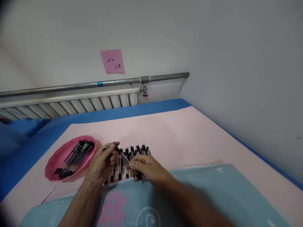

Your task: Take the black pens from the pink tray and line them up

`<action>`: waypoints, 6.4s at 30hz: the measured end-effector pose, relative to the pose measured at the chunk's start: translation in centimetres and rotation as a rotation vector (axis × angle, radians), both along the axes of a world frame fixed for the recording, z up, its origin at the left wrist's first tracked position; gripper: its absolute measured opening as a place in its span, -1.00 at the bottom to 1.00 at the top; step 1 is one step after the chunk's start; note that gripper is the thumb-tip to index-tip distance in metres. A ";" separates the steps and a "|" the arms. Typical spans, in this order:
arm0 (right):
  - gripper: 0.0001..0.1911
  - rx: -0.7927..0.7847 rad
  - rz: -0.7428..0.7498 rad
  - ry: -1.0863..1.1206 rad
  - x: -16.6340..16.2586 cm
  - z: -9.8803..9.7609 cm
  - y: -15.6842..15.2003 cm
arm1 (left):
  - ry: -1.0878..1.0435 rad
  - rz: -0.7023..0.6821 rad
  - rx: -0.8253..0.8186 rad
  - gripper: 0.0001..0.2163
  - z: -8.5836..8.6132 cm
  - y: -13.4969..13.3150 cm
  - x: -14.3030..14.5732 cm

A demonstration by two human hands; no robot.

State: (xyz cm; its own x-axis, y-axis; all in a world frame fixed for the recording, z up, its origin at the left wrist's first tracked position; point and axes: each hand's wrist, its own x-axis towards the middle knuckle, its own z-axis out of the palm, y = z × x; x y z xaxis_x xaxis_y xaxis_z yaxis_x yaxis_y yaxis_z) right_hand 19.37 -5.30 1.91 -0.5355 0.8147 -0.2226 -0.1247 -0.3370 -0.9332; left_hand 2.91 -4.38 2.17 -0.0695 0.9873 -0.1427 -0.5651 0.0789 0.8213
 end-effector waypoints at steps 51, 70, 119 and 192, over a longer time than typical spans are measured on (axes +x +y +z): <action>-0.78 0.494 -0.192 -1.093 5.8 -2.1 3.4 | -0.073 0.259 -0.047 -0.87 0.2 1.1 -3.9; -0.76 0.573 -0.110 -1.070 5.6 -2.2 3.0 | 0.040 0.106 -0.122 -0.82 -0.3 0.8 -2.3; -0.84 0.831 -0.325 -0.792 4.4 -1.6 2.4 | -0.309 -0.164 -0.433 -0.82 -0.7 -0.4 3.0; -0.85 0.665 -0.290 -1.136 5.9 -3.0 3.5 | 0.177 0.627 0.007 -0.92 0.8 1.9 -7.9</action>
State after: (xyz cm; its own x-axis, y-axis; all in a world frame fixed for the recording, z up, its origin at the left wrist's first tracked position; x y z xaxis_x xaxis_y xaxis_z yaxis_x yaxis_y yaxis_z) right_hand 25.29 -1.78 -1.09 -0.1113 0.9923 0.0536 0.8314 0.1225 -0.5420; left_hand -4.99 -2.53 2.95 -0.6544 0.7529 -0.0700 -0.3584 -0.2274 0.9054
